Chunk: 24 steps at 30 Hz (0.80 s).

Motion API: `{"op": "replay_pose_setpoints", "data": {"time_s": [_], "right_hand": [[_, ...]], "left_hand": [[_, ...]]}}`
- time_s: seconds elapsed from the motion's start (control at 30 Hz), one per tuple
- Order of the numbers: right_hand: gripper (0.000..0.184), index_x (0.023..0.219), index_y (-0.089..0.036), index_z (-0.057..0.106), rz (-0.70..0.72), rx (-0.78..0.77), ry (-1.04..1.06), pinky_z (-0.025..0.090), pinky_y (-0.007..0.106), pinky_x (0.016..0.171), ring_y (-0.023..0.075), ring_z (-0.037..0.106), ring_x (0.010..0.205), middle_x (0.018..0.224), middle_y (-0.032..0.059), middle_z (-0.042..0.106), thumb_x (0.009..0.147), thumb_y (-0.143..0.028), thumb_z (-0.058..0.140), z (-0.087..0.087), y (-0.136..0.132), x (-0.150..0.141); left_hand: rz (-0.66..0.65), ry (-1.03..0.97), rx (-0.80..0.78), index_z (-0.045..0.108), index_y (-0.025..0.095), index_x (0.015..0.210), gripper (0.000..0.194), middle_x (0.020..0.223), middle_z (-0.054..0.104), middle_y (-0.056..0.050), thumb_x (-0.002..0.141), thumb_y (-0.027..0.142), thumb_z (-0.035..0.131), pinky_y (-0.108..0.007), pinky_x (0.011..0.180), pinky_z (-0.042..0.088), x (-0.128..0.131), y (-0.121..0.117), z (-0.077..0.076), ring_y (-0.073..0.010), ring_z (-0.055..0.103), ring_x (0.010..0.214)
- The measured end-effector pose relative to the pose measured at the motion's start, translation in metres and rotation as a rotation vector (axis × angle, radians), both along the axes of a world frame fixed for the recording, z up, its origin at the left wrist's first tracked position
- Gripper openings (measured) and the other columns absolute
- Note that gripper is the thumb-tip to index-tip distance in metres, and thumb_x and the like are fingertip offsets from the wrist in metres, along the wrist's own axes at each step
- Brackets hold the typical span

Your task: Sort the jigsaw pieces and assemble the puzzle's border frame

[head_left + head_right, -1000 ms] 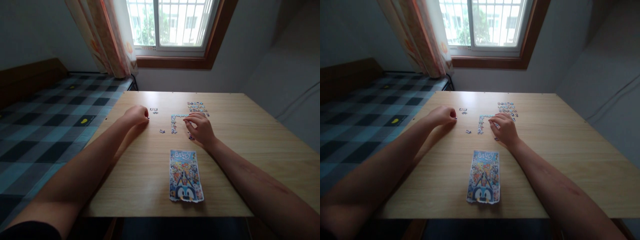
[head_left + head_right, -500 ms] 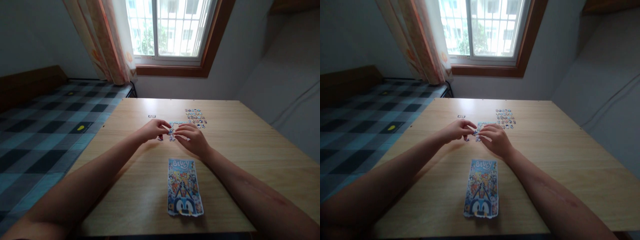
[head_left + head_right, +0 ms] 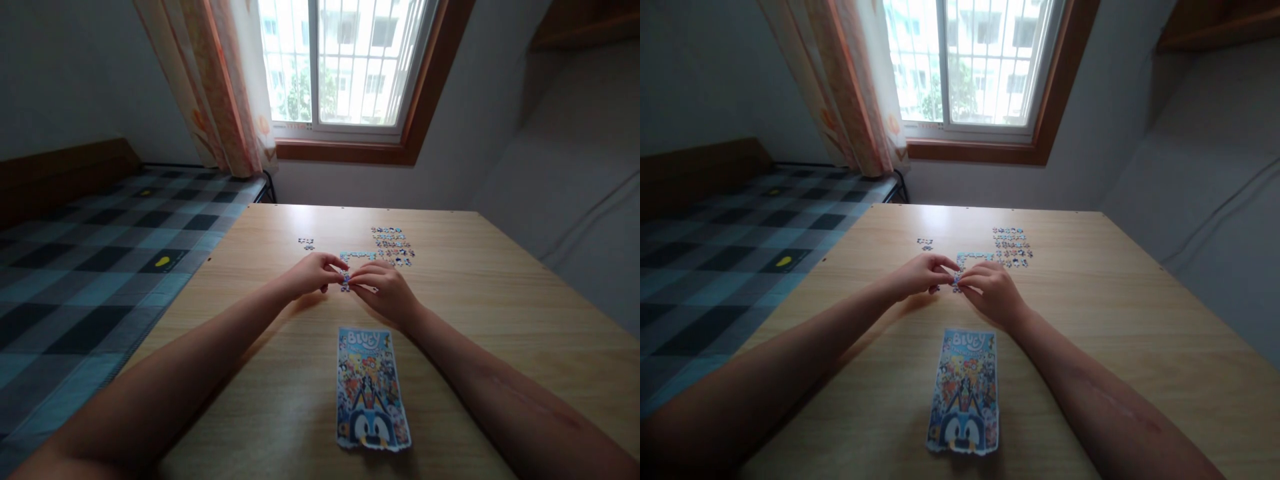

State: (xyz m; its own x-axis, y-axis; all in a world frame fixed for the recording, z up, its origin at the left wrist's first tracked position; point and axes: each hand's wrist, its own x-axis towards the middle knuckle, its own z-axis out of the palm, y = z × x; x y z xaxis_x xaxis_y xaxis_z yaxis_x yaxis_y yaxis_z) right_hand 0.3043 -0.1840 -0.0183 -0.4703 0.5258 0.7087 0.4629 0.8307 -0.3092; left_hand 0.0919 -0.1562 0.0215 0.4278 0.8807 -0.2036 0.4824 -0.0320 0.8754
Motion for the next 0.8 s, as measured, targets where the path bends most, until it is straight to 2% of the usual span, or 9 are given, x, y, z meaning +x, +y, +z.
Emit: {"op": "replay_pose_setpoints", "data": {"time_s": [0.07, 0.17, 0.23, 0.53, 0.8], "right_hand": [[0.012, 0.089, -0.028, 0.078, 0.001, -0.015, -0.014, 0.055, 0.039, 0.085, 0.0180, 0.071, 0.086, 0.092, -0.0008, 0.080, 0.093, -0.025, 0.067, -0.001, -0.001, 0.001], [0.013, 0.088, -0.027, 0.078, 0.010, -0.043, -0.061, 0.053, 0.038, 0.085, 0.0179, 0.069, 0.085, 0.092, -0.0014, 0.080, 0.093, -0.025, 0.066, -0.001, -0.002, 0.001], [0.014, 0.087, -0.027, 0.078, 0.019, -0.059, -0.100, 0.051, 0.038, 0.085, 0.0178, 0.068, 0.085, 0.093, -0.0017, 0.080, 0.094, -0.025, 0.065, 0.000, -0.003, 0.001], [0.016, 0.086, -0.028, 0.078, 0.040, -0.082, -0.202, 0.046, 0.041, 0.089, 0.0197, 0.065, 0.085, 0.091, -0.0014, 0.079, 0.093, -0.025, 0.064, 0.001, -0.005, 0.003], [0.018, 0.086, -0.028, 0.079, 0.058, -0.102, -0.215, 0.046, 0.042, 0.090, 0.0201, 0.065, 0.089, 0.091, 0.0001, 0.079, 0.093, -0.025, 0.063, -0.002, -0.004, 0.002]], "left_hand": [[0.007, 0.105, 0.194, 0.075, 0.017, 0.104, 0.021, 0.075, 0.072, -0.002, 0.085, 0.022, 0.067, -0.026, 0.058, 0.045, -0.003, 0.001, -0.002, -0.0105, 0.056, 0.055], [-0.017, 0.298, 0.572, 0.079, 0.022, 0.093, 0.014, 0.088, 0.074, -0.004, 0.086, 0.024, 0.067, -0.031, 0.074, 0.049, -0.005, -0.002, -0.006, -0.0150, 0.063, 0.074], [-0.050, 0.379, 0.689, 0.080, 0.025, 0.090, 0.013, 0.094, 0.074, -0.003, 0.087, 0.027, 0.068, -0.032, 0.079, 0.049, -0.005, -0.005, -0.009, -0.0171, 0.065, 0.082], [-0.075, 0.448, 0.770, 0.081, 0.031, 0.091, 0.013, 0.097, 0.072, -0.001, 0.088, 0.032, 0.068, -0.031, 0.076, 0.049, -0.003, -0.012, -0.018, -0.0168, 0.064, 0.080], [-0.112, 0.486, 0.724, 0.081, 0.033, 0.091, 0.014, 0.097, 0.071, -0.001, 0.087, 0.033, 0.068, -0.030, 0.075, 0.048, -0.004, -0.013, -0.016, -0.0164, 0.063, 0.078]]}}
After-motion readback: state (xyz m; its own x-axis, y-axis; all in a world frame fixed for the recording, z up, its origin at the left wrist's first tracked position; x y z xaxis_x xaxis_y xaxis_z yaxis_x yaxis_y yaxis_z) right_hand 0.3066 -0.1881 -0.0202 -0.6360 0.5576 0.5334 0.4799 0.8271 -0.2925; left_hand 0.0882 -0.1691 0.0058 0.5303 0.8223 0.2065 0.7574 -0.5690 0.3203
